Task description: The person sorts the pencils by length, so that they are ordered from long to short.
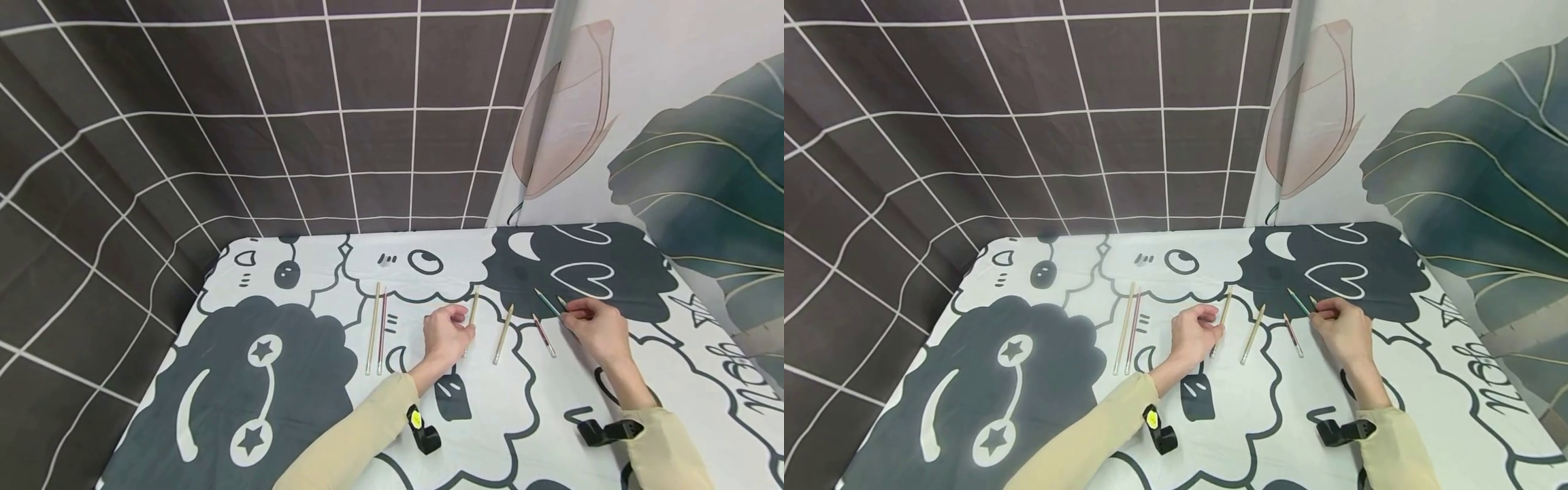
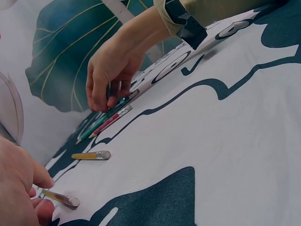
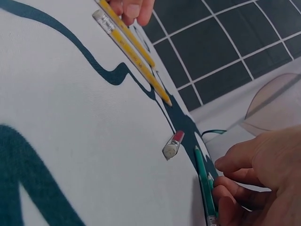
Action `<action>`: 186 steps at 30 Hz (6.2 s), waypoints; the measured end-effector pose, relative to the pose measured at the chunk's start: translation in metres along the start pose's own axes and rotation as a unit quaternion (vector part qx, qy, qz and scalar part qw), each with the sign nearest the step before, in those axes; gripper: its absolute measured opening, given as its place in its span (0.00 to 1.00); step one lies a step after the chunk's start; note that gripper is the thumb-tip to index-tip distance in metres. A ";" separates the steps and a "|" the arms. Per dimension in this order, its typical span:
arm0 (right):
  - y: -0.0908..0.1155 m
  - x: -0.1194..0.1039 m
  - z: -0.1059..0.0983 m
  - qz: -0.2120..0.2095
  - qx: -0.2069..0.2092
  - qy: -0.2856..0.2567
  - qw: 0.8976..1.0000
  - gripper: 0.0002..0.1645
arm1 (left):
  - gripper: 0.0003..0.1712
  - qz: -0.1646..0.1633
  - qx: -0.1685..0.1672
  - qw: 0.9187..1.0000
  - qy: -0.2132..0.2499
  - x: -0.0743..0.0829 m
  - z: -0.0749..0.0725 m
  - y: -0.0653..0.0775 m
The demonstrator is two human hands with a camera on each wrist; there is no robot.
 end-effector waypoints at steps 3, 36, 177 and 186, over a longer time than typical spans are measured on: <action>-0.001 -0.001 0.001 -0.006 0.003 0.005 1.000 0.10 | 0.12 0.002 0.001 1.000 -0.002 -0.001 0.001 0.000; -0.003 -0.005 0.010 -0.005 -0.001 0.084 0.996 0.07 | 0.11 0.017 -0.019 0.992 -0.125 0.001 0.008 -0.006; 0.042 -0.084 0.061 -0.021 -0.168 -0.126 0.977 0.10 | 0.09 -0.166 0.005 0.986 0.031 -0.007 -0.046 -0.008; 0.048 -0.092 0.072 0.007 -0.190 -0.119 0.975 0.11 | 0.10 -0.192 0.002 0.981 0.024 -0.014 -0.052 -0.007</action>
Point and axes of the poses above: each hand's wrist, its own y-axis away from the middle knuckle, its own z-axis out of the palm, x = y × z, the point moved 5 cm from there along -y, towards the middle knuckle, and after that the axes turned 11 degrees about z, right-handed, at the moved point
